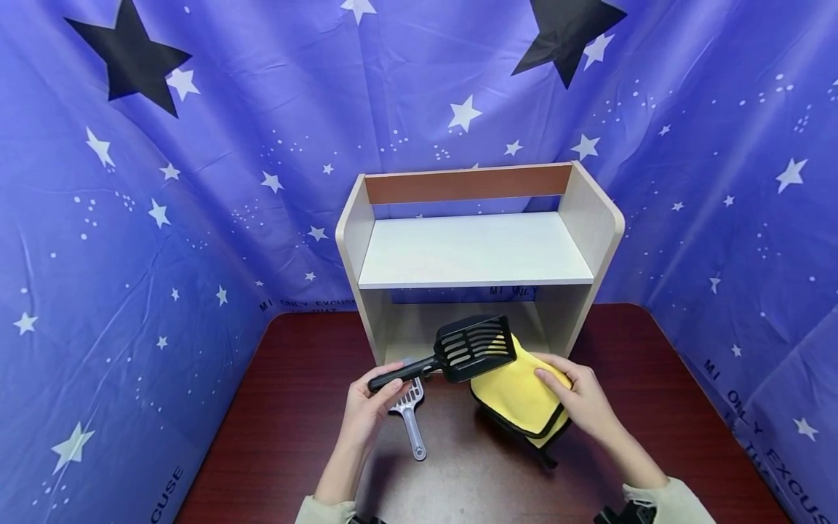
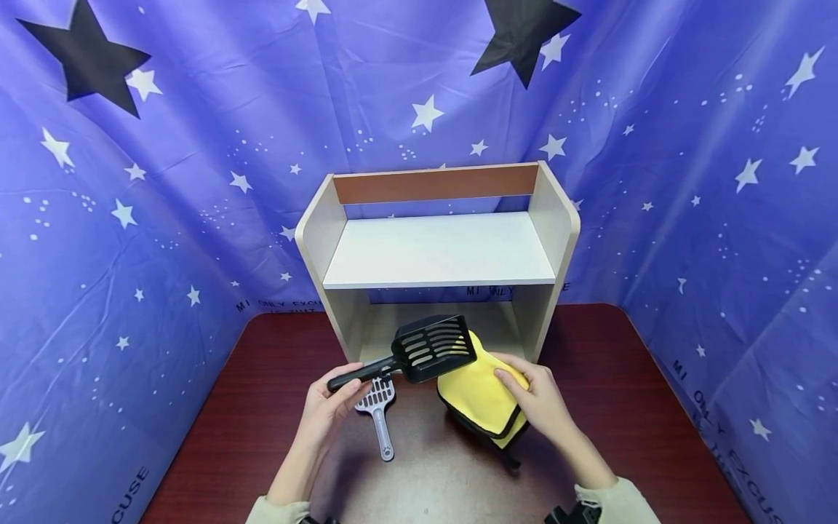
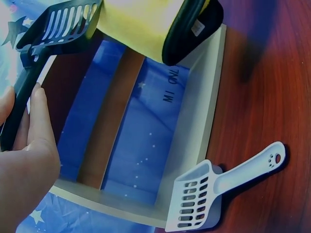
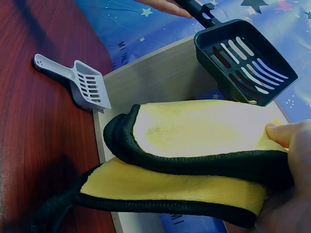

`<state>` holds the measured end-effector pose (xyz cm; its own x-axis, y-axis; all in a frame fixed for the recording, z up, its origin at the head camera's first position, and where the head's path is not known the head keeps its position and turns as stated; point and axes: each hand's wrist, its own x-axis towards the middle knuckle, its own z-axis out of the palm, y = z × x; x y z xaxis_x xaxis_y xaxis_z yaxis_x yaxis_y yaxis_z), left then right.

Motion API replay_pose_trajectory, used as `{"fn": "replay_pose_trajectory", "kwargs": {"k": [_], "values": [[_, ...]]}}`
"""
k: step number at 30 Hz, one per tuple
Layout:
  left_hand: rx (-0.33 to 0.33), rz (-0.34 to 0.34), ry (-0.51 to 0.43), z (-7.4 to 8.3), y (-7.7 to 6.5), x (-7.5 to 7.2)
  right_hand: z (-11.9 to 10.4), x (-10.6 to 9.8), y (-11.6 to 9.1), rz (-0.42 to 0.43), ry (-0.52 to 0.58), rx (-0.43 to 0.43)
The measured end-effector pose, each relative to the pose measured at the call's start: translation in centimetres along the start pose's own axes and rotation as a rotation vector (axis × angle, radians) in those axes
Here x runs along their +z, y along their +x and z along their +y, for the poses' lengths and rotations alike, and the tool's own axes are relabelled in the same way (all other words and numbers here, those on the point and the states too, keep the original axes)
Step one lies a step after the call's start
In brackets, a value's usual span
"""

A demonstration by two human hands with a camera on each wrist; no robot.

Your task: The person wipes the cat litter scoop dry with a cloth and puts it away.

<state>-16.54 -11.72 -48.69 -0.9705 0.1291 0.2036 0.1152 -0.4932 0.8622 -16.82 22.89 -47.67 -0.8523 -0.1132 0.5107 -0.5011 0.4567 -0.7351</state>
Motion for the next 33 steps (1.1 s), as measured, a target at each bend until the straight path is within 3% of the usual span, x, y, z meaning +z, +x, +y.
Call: {"fn": "replay_pose_trajectory", "kwargs": {"k": [17, 27, 33], "values": [[-0.052, -0.096, 0.018, -0.8, -0.5, -0.4, -0.8, 0.1, 0.4, 0.024, 0.066, 0.050], [-0.104, -0.087, 0.102, -1.2, -1.0, 0.1, -0.9, 0.2, 0.7, 0.033, 0.089, 0.113], [-0.150, -0.056, 0.135, -1.3, -1.3, 0.4, -0.8, 0.3, 1.1, 0.049, 0.093, 0.098]]}}
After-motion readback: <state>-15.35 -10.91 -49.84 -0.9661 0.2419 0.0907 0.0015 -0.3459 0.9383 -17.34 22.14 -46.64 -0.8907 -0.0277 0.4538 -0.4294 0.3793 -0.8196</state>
